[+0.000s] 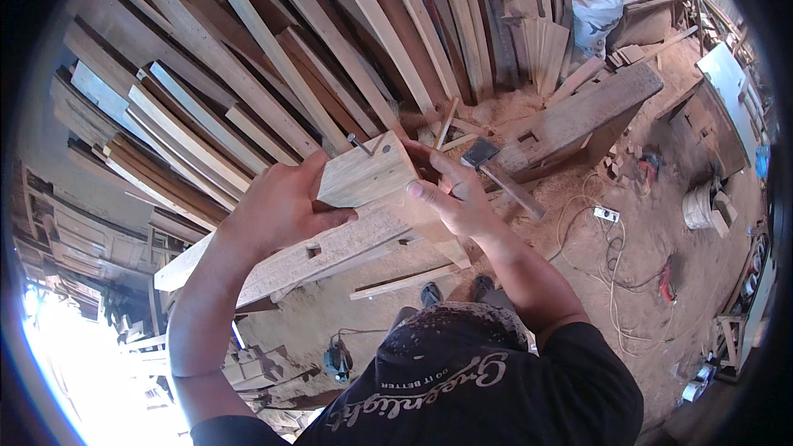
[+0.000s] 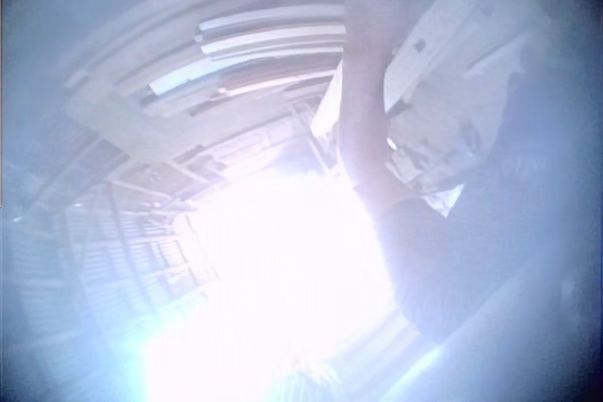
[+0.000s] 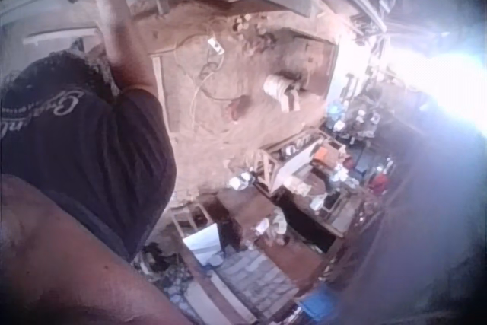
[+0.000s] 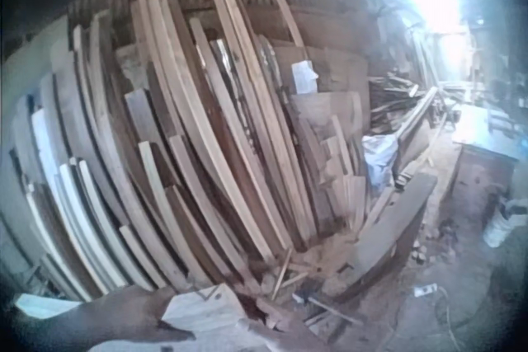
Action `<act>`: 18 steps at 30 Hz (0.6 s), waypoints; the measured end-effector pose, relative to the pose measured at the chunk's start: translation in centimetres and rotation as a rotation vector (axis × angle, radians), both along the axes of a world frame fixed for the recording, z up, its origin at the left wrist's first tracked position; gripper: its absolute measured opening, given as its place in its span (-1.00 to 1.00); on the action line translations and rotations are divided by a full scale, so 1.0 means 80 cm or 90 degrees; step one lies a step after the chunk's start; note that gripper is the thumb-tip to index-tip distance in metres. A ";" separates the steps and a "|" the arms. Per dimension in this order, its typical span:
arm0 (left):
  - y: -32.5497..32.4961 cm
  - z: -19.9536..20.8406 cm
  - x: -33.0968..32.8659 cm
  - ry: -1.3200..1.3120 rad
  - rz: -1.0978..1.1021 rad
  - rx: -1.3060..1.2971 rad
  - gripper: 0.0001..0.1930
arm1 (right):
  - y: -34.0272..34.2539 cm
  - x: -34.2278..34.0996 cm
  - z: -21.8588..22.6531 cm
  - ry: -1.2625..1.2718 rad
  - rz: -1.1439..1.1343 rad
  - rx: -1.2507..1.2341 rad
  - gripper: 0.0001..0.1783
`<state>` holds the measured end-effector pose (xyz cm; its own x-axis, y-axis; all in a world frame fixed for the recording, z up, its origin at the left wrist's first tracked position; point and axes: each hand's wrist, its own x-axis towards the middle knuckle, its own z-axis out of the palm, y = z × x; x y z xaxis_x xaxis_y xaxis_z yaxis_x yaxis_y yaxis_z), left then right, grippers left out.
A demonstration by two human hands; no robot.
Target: The person assembles a wooden frame by aligning planks and securing them with nails using a hammer. They repeatedly pick up nails, position the wood pieces, and hammer the nails to join the components.
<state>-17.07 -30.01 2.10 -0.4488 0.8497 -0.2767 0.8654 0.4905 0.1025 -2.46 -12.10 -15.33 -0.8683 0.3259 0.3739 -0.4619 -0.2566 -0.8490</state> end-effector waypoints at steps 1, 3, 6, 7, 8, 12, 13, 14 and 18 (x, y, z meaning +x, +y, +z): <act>0.003 0.003 0.001 0.012 -0.001 -0.016 -0.28 | 0.003 0.000 -0.003 -0.002 -0.025 0.047 -0.28; 0.003 0.000 -0.001 0.015 -0.008 -0.018 -0.29 | 0.006 0.000 -0.008 -0.006 -0.072 0.140 -0.30; 0.003 0.001 0.003 0.011 -0.002 -0.013 -0.29 | 0.003 0.005 -0.004 -0.028 -0.077 0.130 -0.33; 0.004 0.001 0.004 0.007 0.000 -0.010 -0.29 | 0.002 0.004 -0.007 -0.021 -0.078 0.117 -0.34; 0.004 -0.001 0.003 0.019 0.000 -0.021 -0.28 | 0.001 0.003 -0.010 -0.013 -0.080 0.104 -0.34; 0.012 0.006 0.010 0.033 0.029 -0.073 -0.28 | 0.012 0.003 -0.010 -0.012 -0.041 0.105 -0.35; 0.015 0.010 0.011 0.029 0.042 -0.090 -0.29 | 0.016 0.003 -0.008 -0.013 -0.038 0.113 -0.35; 0.014 0.003 0.007 0.035 0.010 -0.059 -0.32 | 0.020 0.004 -0.005 -0.015 -0.036 0.122 -0.34; 0.001 -0.005 0.001 0.044 -0.015 -0.022 -0.38 | 0.072 0.000 -0.032 -0.109 0.048 0.095 -0.27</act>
<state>-16.97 -29.91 1.68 -0.4477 0.8508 -0.2752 0.8811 0.4721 0.0260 -2.49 -6.32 -17.90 -0.9428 0.2102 0.2586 -0.2926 -0.1504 -0.9443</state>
